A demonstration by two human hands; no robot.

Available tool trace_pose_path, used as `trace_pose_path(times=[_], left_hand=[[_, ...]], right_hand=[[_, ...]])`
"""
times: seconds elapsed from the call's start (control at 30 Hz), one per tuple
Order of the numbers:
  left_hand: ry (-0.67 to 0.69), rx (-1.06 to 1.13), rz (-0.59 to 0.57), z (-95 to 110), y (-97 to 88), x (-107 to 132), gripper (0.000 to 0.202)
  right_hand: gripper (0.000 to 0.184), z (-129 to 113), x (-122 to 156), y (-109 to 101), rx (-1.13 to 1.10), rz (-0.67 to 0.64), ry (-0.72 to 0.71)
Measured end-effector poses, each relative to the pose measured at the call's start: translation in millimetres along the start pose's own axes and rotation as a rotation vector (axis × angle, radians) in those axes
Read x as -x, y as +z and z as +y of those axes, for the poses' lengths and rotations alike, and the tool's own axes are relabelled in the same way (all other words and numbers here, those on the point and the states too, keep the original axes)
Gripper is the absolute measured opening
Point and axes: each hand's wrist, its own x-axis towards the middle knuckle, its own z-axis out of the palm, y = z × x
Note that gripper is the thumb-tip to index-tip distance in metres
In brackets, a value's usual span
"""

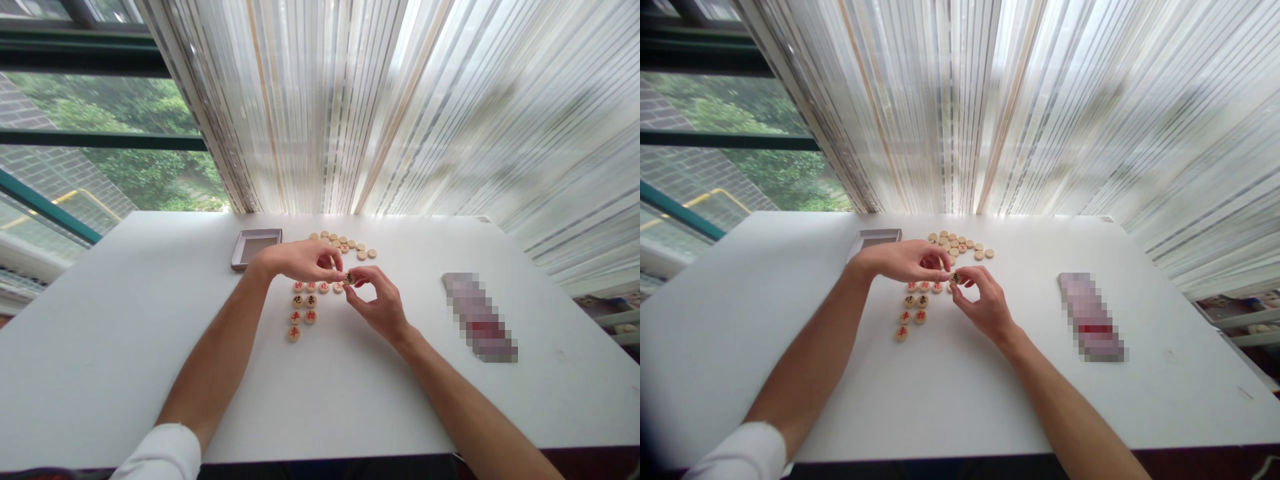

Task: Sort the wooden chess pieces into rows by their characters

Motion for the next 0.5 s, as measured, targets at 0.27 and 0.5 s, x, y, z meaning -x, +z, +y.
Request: trace_pose_path(times=[0.27,0.5], left_hand=[[-0.090,-0.126,0.095,-7.0,-3.0,2.5,0.036],[-0.127,-0.169,0.098,-8.2,-2.9,0.5,0.036]], right_hand=[[0.021,-0.1,4.3,6.4,-0.023,-0.172,-0.011],[0.021,-1.3,6.0,6.5,0.114,-0.290,0.007]])
